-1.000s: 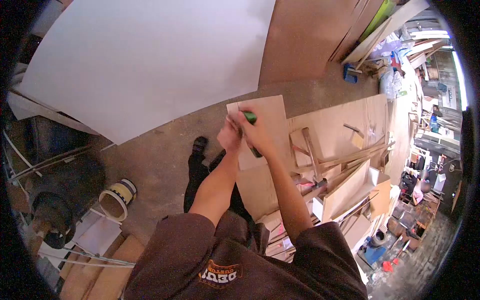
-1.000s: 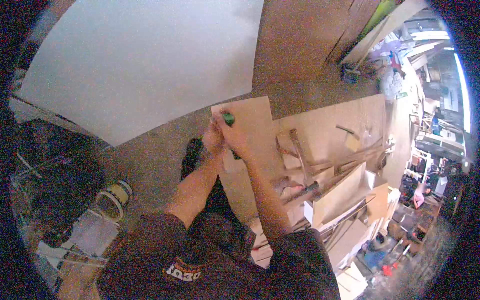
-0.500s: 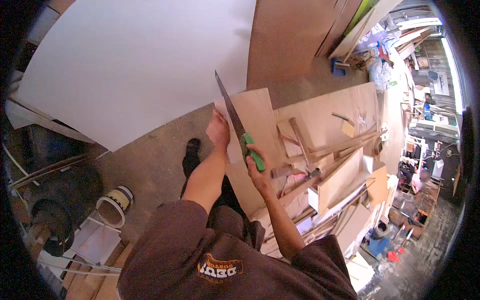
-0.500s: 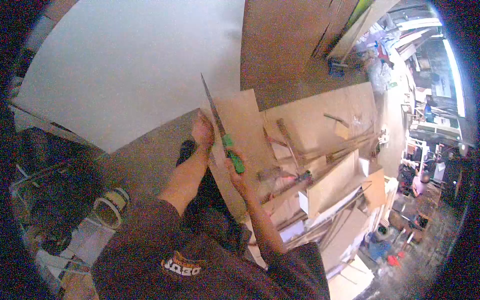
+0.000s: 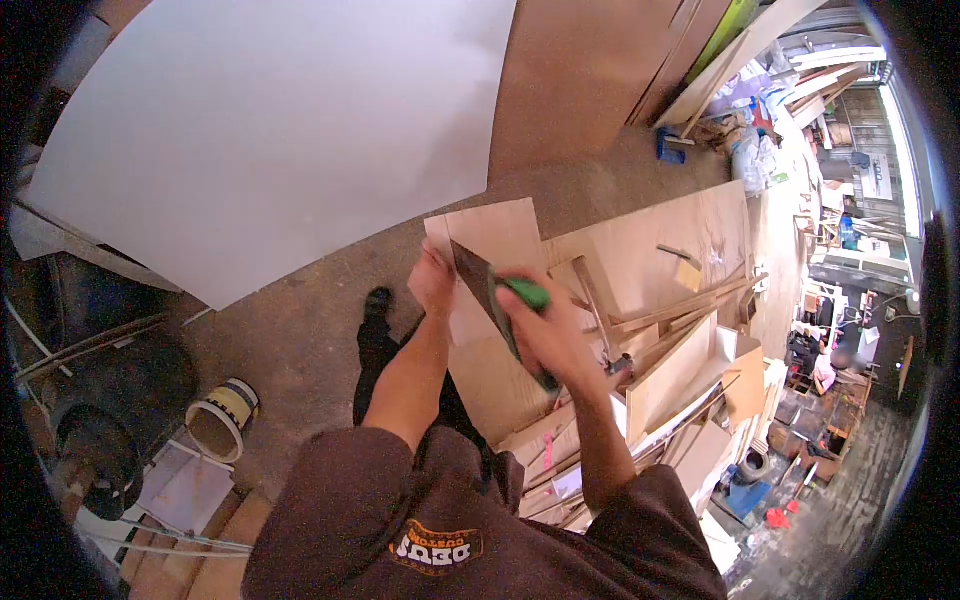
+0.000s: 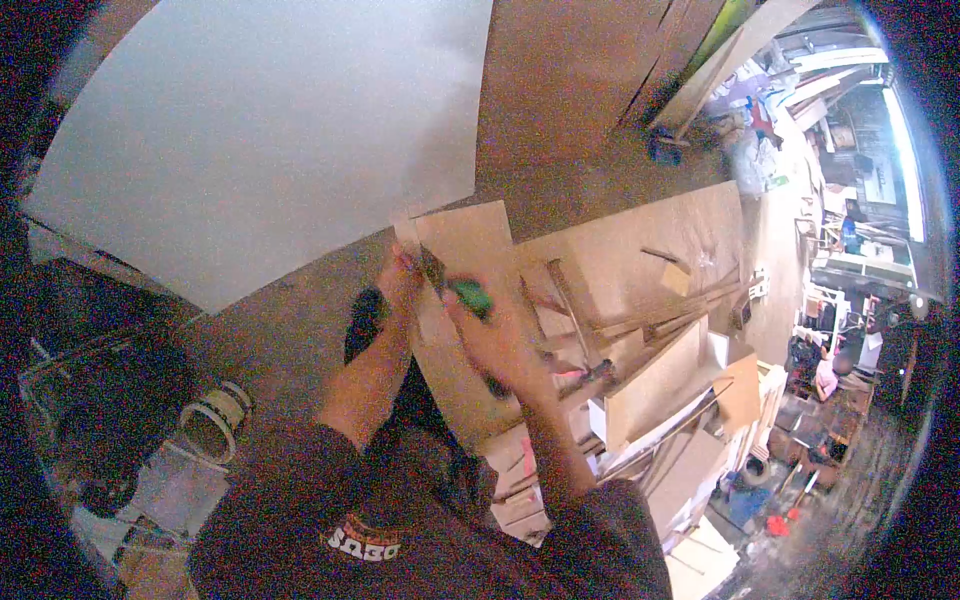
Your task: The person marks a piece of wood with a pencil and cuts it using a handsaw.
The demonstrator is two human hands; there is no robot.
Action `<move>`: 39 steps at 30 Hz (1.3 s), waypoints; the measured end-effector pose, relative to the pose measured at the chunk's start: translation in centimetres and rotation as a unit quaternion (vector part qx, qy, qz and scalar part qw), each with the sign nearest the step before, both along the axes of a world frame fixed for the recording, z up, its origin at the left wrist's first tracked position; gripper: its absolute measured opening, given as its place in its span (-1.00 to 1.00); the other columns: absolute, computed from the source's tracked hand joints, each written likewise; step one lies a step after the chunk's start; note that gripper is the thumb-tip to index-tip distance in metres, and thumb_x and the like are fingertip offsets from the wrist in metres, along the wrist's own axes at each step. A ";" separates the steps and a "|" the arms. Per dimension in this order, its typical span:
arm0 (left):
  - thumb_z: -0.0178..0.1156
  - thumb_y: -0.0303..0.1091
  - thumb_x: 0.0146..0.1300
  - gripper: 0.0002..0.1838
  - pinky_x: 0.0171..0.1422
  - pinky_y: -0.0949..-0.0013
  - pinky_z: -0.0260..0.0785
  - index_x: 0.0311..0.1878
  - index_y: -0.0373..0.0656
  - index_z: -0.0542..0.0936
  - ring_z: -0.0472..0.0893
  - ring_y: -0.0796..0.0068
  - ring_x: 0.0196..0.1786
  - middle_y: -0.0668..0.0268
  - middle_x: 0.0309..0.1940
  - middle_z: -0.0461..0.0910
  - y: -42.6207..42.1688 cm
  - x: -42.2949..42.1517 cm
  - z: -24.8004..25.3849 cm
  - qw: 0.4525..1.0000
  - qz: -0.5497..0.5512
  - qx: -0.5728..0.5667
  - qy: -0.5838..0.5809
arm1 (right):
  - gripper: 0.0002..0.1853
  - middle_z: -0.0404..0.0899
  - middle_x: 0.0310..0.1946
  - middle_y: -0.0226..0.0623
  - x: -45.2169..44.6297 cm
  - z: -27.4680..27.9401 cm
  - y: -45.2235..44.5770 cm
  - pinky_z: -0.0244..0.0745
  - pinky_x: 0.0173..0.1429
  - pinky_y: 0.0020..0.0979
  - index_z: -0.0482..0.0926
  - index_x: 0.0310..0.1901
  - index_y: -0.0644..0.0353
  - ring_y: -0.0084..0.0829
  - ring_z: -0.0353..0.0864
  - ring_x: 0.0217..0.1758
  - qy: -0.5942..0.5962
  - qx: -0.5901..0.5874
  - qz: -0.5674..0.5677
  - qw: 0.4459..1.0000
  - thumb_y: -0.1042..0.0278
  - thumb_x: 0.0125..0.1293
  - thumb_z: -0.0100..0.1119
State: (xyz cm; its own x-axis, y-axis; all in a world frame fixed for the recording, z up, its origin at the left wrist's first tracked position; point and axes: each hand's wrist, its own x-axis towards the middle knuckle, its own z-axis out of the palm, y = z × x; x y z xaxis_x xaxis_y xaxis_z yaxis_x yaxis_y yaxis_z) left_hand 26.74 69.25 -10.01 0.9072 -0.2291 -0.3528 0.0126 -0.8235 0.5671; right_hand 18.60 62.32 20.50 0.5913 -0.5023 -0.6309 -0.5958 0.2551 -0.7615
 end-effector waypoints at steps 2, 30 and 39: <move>-0.33 0.02 0.51 -0.49 -0.30 -0.05 0.47 -0.12 -0.07 0.58 0.65 -0.07 -0.35 0.03 -0.46 0.64 -0.1 -0.4 1.4 0.999 -0.016 0.009 0.038 | -0.69 0.34 -0.71 -0.48 3.3 -9.9 -1.8 0.09 -0.73 -0.49 0.47 0.08 0.17 -0.62 0.24 -0.80 -0.014 -0.064 0.032 0.997 0.22 0.39 0.13; -0.39 0.04 0.50 -0.38 -0.28 -0.10 0.48 -0.24 -0.17 0.61 0.64 -0.13 -0.39 -0.03 -0.51 0.63 0.0 -0.6 0.9 0.999 -0.009 0.030 -0.008 | -0.69 0.29 -0.52 -0.61 -5.2 -7.6 3.8 0.13 -0.53 -0.65 0.42 0.17 0.07 -0.77 0.23 -0.57 -0.130 -0.209 0.040 0.968 0.25 0.46 0.05; -0.36 0.05 0.50 -0.44 -0.23 -0.11 0.46 -0.18 -0.18 0.54 0.64 -0.14 -0.37 -0.01 -0.47 0.64 -0.4 0.0 1.0 0.999 -0.005 0.034 0.024 | -0.63 0.19 -0.73 -0.62 -1.2 0.9 0.0 0.02 -0.74 -0.59 0.38 0.20 0.05 -0.73 0.12 -0.80 0.002 0.026 0.021 0.999 0.13 0.46 0.07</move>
